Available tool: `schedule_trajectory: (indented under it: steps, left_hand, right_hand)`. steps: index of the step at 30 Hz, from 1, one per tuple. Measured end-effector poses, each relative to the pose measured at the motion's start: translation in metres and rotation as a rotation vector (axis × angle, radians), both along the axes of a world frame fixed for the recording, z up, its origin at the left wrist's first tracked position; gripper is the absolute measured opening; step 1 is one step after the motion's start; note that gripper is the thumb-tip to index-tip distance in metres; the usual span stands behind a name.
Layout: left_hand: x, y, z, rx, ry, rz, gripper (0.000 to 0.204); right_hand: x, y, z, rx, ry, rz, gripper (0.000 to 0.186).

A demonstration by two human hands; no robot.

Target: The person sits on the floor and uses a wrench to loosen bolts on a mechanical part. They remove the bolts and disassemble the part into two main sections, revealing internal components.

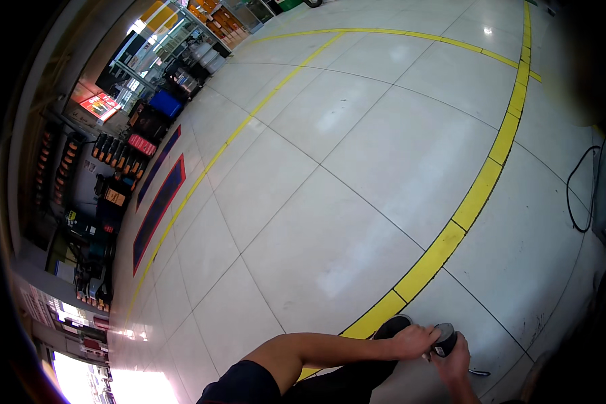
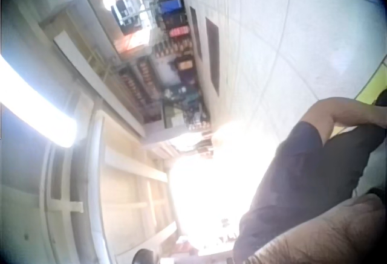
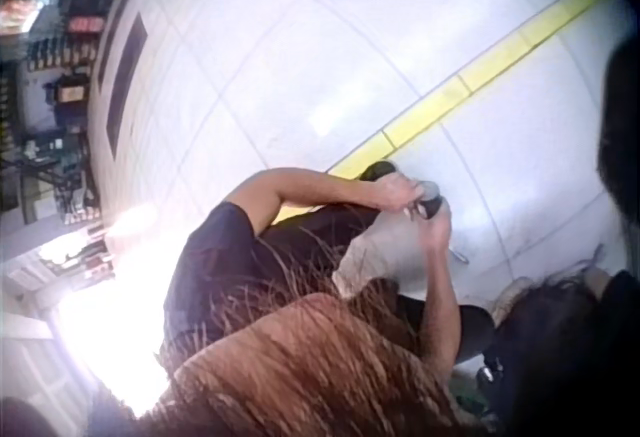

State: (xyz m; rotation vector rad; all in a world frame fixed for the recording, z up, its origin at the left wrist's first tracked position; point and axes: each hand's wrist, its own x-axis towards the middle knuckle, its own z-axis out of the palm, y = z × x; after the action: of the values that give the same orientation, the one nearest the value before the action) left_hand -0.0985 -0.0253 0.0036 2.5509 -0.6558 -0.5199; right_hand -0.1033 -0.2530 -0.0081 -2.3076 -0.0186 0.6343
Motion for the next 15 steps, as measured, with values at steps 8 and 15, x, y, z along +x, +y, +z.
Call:
schedule_trajectory:
  steps: [8,15]
  left_hand:
    - [0.016,-0.007,0.036,-0.016,0.418,0.274,0.032]
    - [0.015,0.003,0.03,0.049,0.466,0.261,0.024]
  right_hand:
    - [-0.007,0.003,-0.01,-0.052,-0.054,0.064,0.108]
    - [-0.008,0.013,-0.004,-0.087,-0.115,0.099,0.105]
